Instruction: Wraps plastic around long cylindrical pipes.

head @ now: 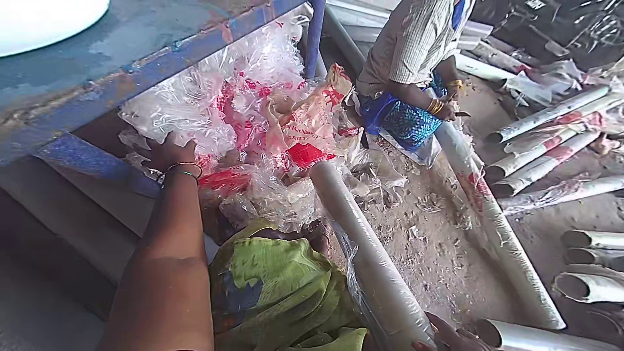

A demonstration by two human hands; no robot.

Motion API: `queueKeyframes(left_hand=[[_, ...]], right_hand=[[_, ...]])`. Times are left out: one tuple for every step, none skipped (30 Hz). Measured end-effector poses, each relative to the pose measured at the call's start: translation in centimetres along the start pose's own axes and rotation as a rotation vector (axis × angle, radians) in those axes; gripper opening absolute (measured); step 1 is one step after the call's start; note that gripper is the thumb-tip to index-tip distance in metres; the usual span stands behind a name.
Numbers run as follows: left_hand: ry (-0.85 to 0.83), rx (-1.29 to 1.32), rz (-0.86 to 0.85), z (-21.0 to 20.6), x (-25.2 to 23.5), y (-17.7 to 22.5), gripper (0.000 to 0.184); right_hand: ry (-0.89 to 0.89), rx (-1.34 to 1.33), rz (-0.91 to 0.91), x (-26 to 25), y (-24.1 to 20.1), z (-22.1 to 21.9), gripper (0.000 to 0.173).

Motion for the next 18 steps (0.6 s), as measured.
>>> queueKeyframes(left_hand=[[0.015,-0.008,0.017,-0.1,-0.1,-0.1,0.069],[0.032,-0.007,0.036,-0.2,-0.3,-0.4,0.07],[0.046,-0.004,0.057,-0.1,-0.2,-0.6,0.071],[0.042,0.005,0.085,0.0,-0.1,-0.8,0.072],[0.045,0.017,0.106,0.2,0.2,-1.0,0.073],[0.043,0.027,0.109,0.5,0.5,-1.1,0.073],[0.024,0.041,0.091,0.8,0.6,-1.4,0.076],[-0.009,0.075,0.053,0.8,0.3,-1.9,0.079],[-0.047,0.137,0.01,0.9,0.1,-2.3,0.08],[-0.077,0.216,-0.038,1.1,0.0,-2.7,0.079],[-0.113,0.297,-0.076,1.4,0.2,-3.0,0.079],[-0.151,0.387,-0.102,1.8,0.5,-3.2,0.079],[-0.187,0.489,-0.114,2.1,0.8,-3.5,0.077],[-0.223,0.614,-0.111,2.1,0.9,-3.8,0.072],[-0.241,0.73,-0.098,1.9,0.6,-4.2,0.066],[-0.253,0.823,-0.069,1.9,0.3,-4.6,0.06],[-0.264,0.889,-0.02,2.2,0.2,-4.8,0.059],[-0.26,0.914,0.023,2.3,0.1,-5.0,0.06]], right_hand=[[-0.008,0.0,-0.004,0.1,0.1,0.0,0.074],[-0.007,-0.002,-0.002,0.2,0.2,0.0,0.074],[0.004,-0.004,0.005,0.3,0.3,0.0,0.074],[0.011,-0.013,0.011,0.4,0.4,0.0,0.074],[0.01,-0.023,0.008,0.6,0.5,0.1,0.074],[0.007,-0.034,0.005,0.7,0.6,0.2,0.074],[0.009,-0.049,0.006,0.9,0.7,0.3,0.074],[0.018,-0.055,0.015,0.9,0.8,0.3,0.074],[0.022,-0.052,0.019,1.0,0.8,0.3,0.074],[0.019,-0.048,0.019,1.1,0.7,0.5,0.074],[0.011,-0.048,0.012,1.3,0.6,0.6,0.073],[0.006,-0.052,0.006,1.4,0.5,0.8,0.073],[-0.001,-0.053,-0.001,1.4,0.6,0.9,0.073],[-0.007,-0.053,-0.004,1.4,0.6,0.9,0.073],[-0.007,-0.053,0.0,1.4,0.7,0.8,0.073],[-0.007,-0.049,0.008,1.4,0.8,0.8,0.074],[-0.01,-0.048,0.012,1.3,0.8,0.8,0.074],[-0.01,-0.051,0.018,1.3,0.8,0.8,0.074]])
Point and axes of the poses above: each hand's wrist, its own x-axis away from the middle knuckle, its own z-axis out of the back of the hand, y = z × x, the point moved 1 cm from there along -x, towards the middle knuckle, and after that the axes turned 4 degrees about -x, right-handed, at the moved point
